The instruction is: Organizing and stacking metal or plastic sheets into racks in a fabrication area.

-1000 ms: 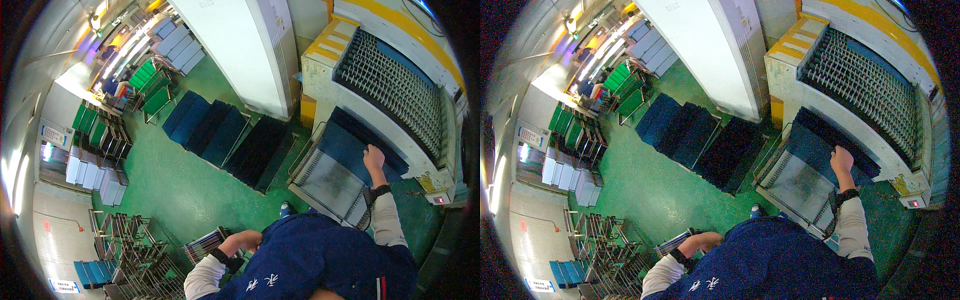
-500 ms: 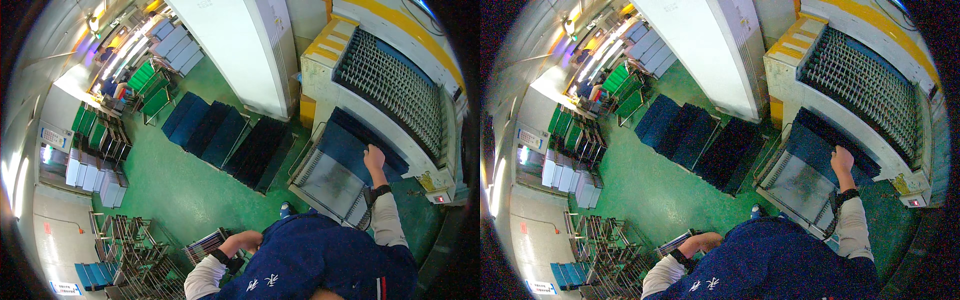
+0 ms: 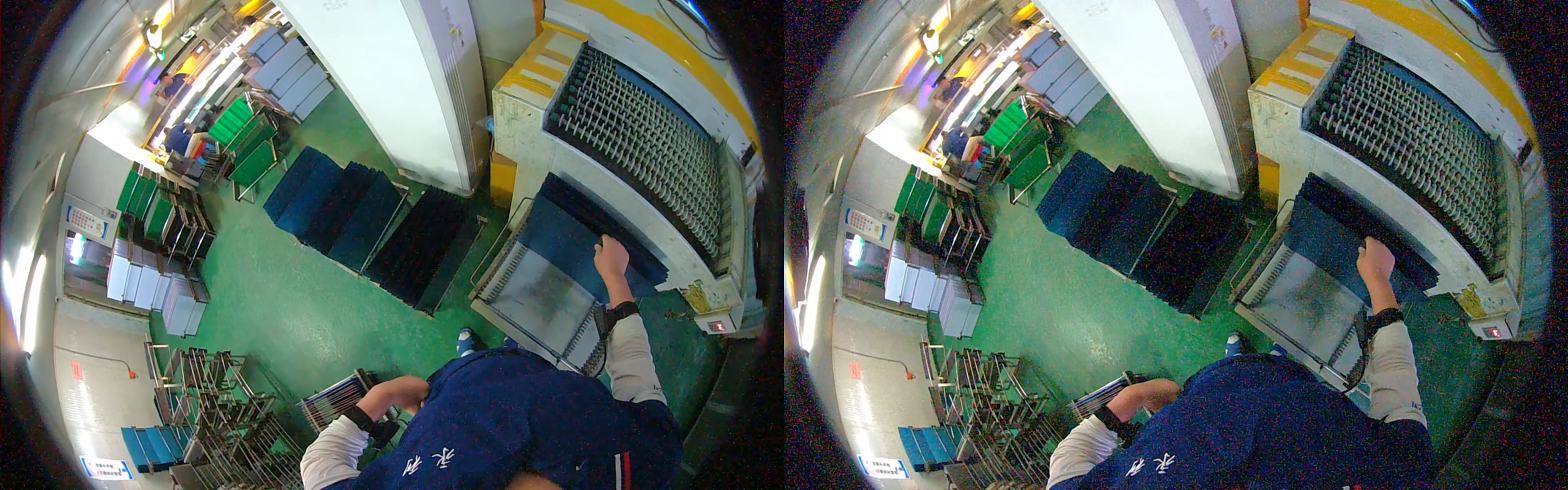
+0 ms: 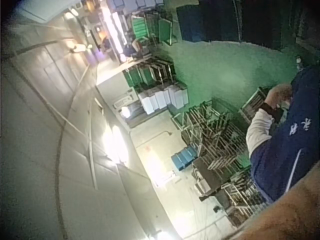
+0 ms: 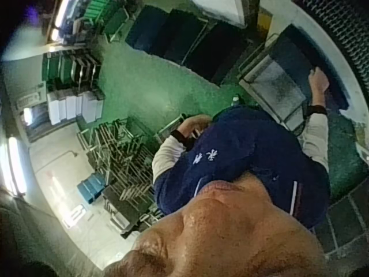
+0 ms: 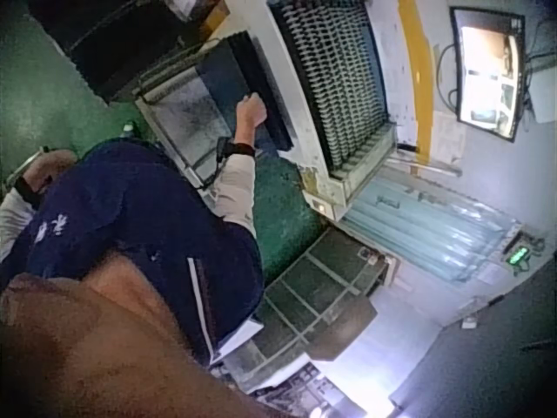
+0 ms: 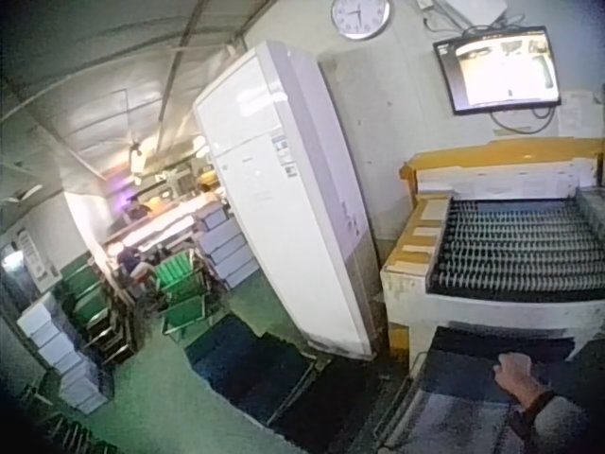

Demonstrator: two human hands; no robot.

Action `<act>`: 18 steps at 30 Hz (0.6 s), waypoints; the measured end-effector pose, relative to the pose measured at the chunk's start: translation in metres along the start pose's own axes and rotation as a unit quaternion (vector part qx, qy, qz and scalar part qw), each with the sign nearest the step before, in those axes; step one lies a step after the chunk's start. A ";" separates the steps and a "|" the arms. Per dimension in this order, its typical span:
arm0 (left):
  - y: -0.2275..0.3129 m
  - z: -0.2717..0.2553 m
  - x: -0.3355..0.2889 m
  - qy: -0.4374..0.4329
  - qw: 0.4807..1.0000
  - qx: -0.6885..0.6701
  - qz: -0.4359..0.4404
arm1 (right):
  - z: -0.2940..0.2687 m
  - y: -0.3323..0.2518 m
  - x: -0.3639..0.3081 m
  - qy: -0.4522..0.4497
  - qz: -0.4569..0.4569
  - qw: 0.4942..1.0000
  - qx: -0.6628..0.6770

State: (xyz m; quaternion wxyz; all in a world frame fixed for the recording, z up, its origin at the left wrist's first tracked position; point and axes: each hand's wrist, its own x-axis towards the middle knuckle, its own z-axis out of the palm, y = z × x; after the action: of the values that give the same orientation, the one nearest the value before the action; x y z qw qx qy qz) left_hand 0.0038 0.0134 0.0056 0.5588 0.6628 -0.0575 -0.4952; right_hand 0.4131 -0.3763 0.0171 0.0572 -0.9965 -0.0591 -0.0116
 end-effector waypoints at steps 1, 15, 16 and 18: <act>-0.003 0.002 0.001 0.002 0.995 -0.097 -0.029 | -0.002 -0.001 0.000 0.001 0.000 1.000 0.000; 0.005 0.002 0.000 -0.002 0.997 0.057 -0.050 | 0.002 0.002 -0.001 0.012 -0.002 1.000 0.013; 0.010 0.003 -0.001 0.016 0.993 -0.079 -0.092 | 0.003 0.003 -0.001 0.012 -0.001 1.000 0.013; 0.021 0.000 -0.004 0.014 0.996 -0.030 -0.082 | 0.004 0.003 -0.001 0.019 0.000 1.000 0.012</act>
State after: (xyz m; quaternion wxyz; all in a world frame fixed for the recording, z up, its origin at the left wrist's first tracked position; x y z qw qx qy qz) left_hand 0.0118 0.0084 0.0243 0.5363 0.6552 0.0197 -0.5317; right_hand 0.4121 -0.3794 0.0130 0.0697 -0.9954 -0.0585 -0.0296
